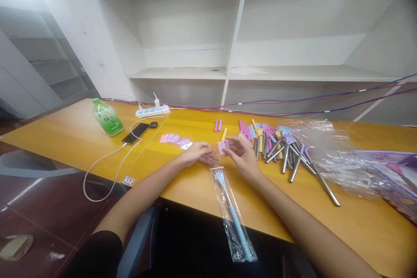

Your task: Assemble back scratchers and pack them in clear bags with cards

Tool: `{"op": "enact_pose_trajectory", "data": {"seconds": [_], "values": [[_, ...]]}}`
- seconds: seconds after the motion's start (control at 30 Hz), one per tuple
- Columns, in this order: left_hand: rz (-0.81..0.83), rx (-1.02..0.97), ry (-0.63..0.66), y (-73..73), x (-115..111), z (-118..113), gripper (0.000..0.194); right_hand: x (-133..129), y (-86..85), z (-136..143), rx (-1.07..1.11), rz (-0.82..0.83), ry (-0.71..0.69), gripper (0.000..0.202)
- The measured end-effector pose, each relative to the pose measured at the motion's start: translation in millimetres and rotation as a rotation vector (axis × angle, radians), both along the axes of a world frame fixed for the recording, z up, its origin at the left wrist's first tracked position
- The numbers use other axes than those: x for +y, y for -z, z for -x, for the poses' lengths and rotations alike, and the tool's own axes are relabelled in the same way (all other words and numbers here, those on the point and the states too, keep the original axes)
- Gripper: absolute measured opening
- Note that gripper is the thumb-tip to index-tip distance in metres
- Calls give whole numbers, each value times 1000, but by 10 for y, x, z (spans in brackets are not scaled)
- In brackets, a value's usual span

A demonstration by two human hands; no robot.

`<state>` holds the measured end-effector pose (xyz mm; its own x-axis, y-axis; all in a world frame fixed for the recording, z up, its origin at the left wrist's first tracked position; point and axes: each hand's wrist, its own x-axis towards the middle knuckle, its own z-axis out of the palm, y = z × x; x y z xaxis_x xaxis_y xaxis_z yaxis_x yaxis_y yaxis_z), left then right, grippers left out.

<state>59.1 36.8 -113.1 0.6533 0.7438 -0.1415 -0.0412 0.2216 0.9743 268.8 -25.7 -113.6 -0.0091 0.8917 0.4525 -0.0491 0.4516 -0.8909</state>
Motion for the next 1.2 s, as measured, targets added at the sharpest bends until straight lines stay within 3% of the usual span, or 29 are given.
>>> {"op": "enact_pose_trajectory", "data": {"seconds": [0.1, 0.33, 0.73, 0.97, 1.2], "values": [[5, -11, 11, -10, -10, 1, 49, 15, 57, 25, -17, -30, 22, 36], [-3, -53, 25, -28, -16, -2, 51, 42, 106, -49, -404, -206, 239, 25], [-3, -10, 24, -44, -56, -12, 51, 13, 71, -80, -645, -369, 155, 27], [2, -10, 17, 37, -11, -2, 51, 31, 93, -106, -782, -483, 140, 33], [-14, -2, 12, 67, 7, 5, 56, 29, 140, -63, -845, -481, 139, 34]]}}
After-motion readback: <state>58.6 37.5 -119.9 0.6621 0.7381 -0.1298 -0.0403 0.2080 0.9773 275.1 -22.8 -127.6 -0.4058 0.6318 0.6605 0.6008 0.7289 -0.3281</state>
